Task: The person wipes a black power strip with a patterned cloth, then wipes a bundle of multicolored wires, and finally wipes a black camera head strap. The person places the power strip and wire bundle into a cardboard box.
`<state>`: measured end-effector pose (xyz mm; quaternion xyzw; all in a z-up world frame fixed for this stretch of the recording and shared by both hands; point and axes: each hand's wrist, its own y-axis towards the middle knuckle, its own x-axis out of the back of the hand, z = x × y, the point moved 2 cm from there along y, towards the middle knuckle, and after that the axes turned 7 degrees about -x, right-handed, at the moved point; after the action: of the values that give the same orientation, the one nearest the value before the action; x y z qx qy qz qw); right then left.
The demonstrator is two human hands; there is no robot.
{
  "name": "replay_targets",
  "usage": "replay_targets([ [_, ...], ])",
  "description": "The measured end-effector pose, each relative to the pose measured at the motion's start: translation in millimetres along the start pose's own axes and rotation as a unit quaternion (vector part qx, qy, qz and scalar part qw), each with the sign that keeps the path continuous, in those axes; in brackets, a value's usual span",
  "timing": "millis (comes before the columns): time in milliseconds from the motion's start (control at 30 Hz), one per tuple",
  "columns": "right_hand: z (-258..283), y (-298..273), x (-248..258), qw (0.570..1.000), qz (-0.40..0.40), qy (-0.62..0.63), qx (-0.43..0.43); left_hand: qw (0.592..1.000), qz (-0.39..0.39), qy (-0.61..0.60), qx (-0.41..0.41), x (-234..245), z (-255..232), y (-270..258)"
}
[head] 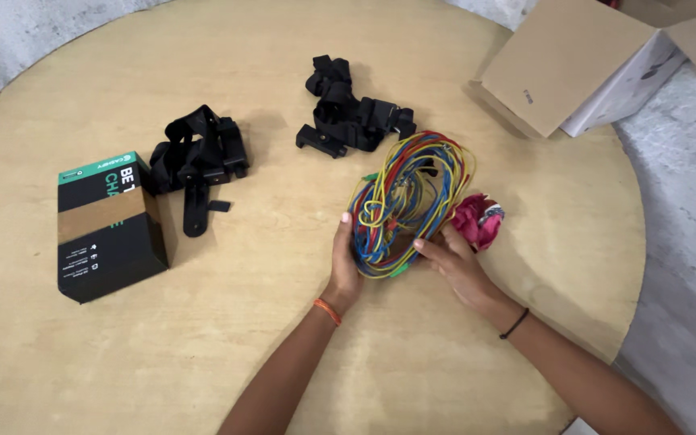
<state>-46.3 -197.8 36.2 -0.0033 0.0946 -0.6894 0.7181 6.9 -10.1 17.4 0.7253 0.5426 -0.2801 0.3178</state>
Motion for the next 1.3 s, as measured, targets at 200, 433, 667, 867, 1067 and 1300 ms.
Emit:
replay_targets([
  [200,-4.5,2.4,6.0,0.993,0.018,-0.087,0.074,0.99,0.074,0.1,-0.061,-1.0,-36.7,1.3],
  [433,0.4,-3.6,-3.0,0.993,0.046,-0.079,0.08,0.958,0.143,0.248,-0.017,3.2,-68.1,-11.4],
  [667,27.0,7.6,-3.2,0.994,0.068,-0.072,0.038,0.94,0.124,0.317,0.018,-25.2,-87.9,4.2],
  [867,79.1,42.1,46.7,0.996,0.032,-0.084,0.019,0.93,0.141,0.337,0.046,-75.4,-79.8,76.3],
  [1067,160.5,91.6,144.6,0.987,-0.041,-0.123,0.092,0.926,0.242,0.289,-0.005,-164.6,-32.9,189.2],
  [1300,286.7,119.1,274.6,0.965,-0.107,-0.126,0.201,0.887,0.36,0.266,-0.112,-310.4,31.1,321.3],
])
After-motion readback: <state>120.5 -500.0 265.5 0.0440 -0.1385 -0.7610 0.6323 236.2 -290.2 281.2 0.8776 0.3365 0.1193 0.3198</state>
